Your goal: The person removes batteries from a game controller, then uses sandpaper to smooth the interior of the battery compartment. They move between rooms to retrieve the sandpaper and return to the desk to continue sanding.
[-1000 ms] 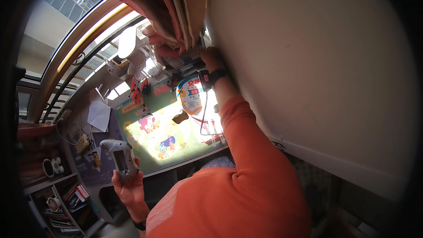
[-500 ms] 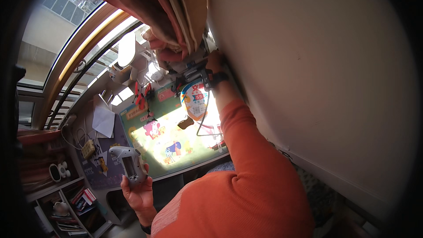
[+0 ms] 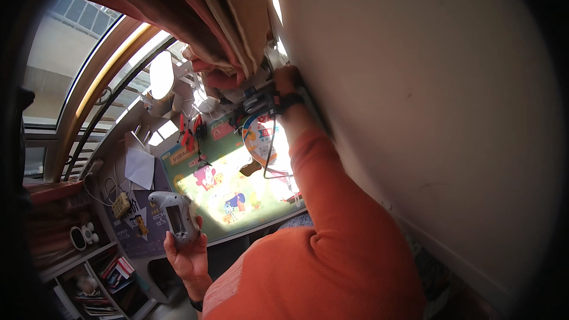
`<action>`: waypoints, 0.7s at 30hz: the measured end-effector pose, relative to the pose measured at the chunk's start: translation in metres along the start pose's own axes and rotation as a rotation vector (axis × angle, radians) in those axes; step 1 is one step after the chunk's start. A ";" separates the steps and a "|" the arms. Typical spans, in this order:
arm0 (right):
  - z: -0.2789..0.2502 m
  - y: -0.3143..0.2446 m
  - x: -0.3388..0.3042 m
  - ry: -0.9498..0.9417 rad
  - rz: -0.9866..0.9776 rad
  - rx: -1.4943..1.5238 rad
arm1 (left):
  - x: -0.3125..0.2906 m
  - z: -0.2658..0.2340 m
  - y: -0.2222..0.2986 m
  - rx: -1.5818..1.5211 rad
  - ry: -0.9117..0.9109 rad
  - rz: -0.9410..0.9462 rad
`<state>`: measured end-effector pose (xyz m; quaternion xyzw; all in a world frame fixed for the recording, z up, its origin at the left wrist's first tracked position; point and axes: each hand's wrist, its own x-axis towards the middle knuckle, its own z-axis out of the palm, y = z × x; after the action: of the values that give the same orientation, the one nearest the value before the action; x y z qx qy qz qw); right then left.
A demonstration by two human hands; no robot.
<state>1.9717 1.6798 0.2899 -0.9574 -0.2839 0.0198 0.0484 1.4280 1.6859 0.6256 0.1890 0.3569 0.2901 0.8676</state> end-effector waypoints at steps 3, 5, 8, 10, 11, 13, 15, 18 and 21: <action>0.002 -0.005 0.004 -0.049 0.151 -0.018 | 0.001 0.000 0.000 -0.002 -0.003 -0.004; -0.005 -0.007 -0.001 0.044 0.282 0.139 | 0.001 0.000 0.000 -0.003 -0.008 -0.003; -0.025 -0.009 -0.018 0.297 0.277 0.264 | 0.001 -0.001 0.000 0.015 -0.012 0.017; -0.045 -0.011 -0.028 0.325 0.128 0.019 | 0.001 -0.002 0.001 0.022 -0.004 0.020; -0.057 -0.013 -0.034 0.421 0.102 0.041 | 0.000 -0.003 0.002 0.029 -0.024 0.021; -0.081 -0.016 -0.048 0.483 0.099 0.152 | -0.001 -0.006 0.004 0.035 -0.010 0.025; -0.108 -0.017 -0.066 0.509 0.082 0.286 | -0.002 -0.011 0.007 0.031 -0.038 0.019; -0.147 -0.024 -0.102 0.568 0.054 0.392 | -0.006 -0.019 0.012 0.005 -0.100 0.013; -0.175 -0.026 -0.143 0.641 0.000 0.446 | -0.011 -0.029 0.015 -0.011 -0.135 0.013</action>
<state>1.8491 1.6092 0.4678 -0.8810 -0.2432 -0.2189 0.3417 1.3953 1.6932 0.6199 0.2055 0.2947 0.2842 0.8889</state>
